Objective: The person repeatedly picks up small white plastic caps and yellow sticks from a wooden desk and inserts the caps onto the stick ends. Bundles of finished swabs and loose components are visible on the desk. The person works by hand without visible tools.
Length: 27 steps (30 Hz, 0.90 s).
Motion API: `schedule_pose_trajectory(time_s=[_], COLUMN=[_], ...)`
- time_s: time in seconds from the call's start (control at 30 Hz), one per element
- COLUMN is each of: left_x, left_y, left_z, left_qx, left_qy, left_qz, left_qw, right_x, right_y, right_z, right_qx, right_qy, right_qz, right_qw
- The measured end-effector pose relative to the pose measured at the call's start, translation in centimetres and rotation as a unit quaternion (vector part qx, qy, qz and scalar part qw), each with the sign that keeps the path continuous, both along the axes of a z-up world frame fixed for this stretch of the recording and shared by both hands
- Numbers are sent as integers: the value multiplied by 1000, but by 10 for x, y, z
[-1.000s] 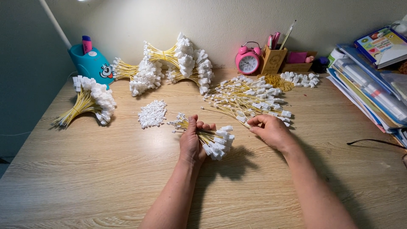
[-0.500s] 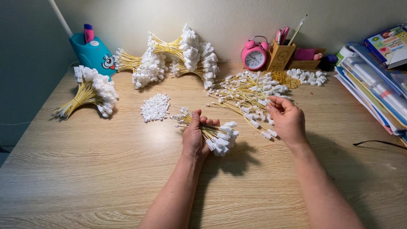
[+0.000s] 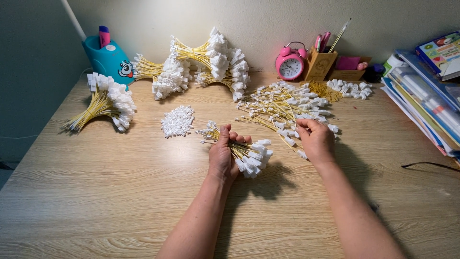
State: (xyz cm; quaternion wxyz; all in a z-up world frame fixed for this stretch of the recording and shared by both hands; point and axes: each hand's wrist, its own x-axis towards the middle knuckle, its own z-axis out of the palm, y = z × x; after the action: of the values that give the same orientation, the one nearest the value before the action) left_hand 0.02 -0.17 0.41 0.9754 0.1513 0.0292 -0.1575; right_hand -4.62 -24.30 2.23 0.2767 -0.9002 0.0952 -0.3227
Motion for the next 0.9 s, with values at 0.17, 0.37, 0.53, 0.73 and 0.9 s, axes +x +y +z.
schedule_pose_trajectory(time_s=[0.17, 0.37, 0.53, 0.73, 0.9], left_x=[-1, -5, -15, -19, -20], left_y=[0, -1, -4, -3, -2], left_z=[2, 8, 20, 24, 24], left_qx=[3, 28, 61, 64, 63], left_qy=[1, 1, -12, -17, -20], left_qz=[-2, -12, -26, -34, -36], left_qw=[1000, 1000, 998, 997, 997], right_x=[14, 11, 0, 5, 10], right_y=[-5, 7, 18, 21, 12], right_z=[-15, -8, 14, 5, -3], right_qx=[-87, -116, -72, -73, -58], right_qy=[-13, 0, -47, -57, -4], right_qz=[1, -6, 16, 32, 29], right_qw=[996, 993, 996, 995, 998])
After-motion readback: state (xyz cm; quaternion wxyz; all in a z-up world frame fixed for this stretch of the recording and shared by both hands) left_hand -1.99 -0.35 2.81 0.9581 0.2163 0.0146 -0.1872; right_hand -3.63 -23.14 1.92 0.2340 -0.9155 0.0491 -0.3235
